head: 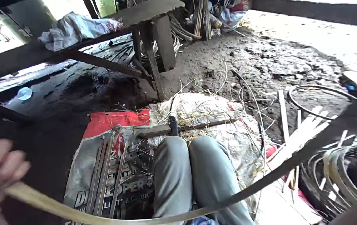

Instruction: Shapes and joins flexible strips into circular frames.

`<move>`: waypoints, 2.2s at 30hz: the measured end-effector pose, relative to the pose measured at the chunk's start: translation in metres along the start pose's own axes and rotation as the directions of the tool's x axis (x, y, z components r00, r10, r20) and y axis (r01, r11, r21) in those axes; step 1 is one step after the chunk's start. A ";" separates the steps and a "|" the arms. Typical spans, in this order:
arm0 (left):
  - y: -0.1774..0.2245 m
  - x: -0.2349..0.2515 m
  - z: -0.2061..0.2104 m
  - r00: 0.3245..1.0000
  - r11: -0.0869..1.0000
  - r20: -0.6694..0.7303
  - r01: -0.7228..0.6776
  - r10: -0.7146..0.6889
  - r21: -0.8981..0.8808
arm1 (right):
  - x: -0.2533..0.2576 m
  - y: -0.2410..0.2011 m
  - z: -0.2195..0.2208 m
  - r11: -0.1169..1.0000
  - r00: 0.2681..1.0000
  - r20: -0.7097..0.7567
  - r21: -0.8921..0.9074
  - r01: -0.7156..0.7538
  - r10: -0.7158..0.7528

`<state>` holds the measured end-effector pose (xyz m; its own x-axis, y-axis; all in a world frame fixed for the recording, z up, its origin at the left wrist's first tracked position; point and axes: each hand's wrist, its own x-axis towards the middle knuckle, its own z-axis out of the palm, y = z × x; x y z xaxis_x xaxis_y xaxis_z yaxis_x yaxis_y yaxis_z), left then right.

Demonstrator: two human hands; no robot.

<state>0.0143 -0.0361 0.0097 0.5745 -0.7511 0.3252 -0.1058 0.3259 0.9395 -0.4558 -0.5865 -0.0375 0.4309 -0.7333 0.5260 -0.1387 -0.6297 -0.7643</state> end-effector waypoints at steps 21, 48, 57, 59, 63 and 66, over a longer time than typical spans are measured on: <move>-0.046 0.136 0.292 0.151 0.384 0.400 0.698 -0.904 0.605 | -0.113 -0.129 0.149 0.629 0.678 0.503 -0.298 0.718 -0.536; -0.060 0.047 0.259 0.256 0.594 0.619 0.679 -0.743 0.432 | -0.086 -0.053 0.074 0.892 0.569 0.729 0.451 0.018 -0.380; -0.074 0.058 0.275 0.329 0.704 0.655 0.543 -0.680 0.458 | -0.083 -0.055 0.087 0.908 0.587 0.722 0.415 0.058 -0.367; -0.076 0.059 0.272 0.308 0.703 0.691 0.584 -0.654 0.406 | -0.080 -0.051 0.089 0.899 0.580 0.723 0.437 0.036 -0.375; -0.079 0.062 0.266 0.283 0.694 0.728 0.630 -0.624 0.350 | -0.077 -0.045 0.091 0.879 0.561 0.733 0.477 -0.021 -0.385; -0.080 0.063 0.263 0.255 0.680 0.751 0.655 -0.609 0.330 | -0.074 -0.044 0.093 0.870 0.541 0.749 0.488 -0.061 -0.382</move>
<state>-0.1543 -0.2607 -0.0168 -0.3985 -0.8211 -0.4087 0.0364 -0.4594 0.8875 -0.3992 -0.4807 -0.0777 0.9541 0.0361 0.2972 0.2884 -0.3778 -0.8798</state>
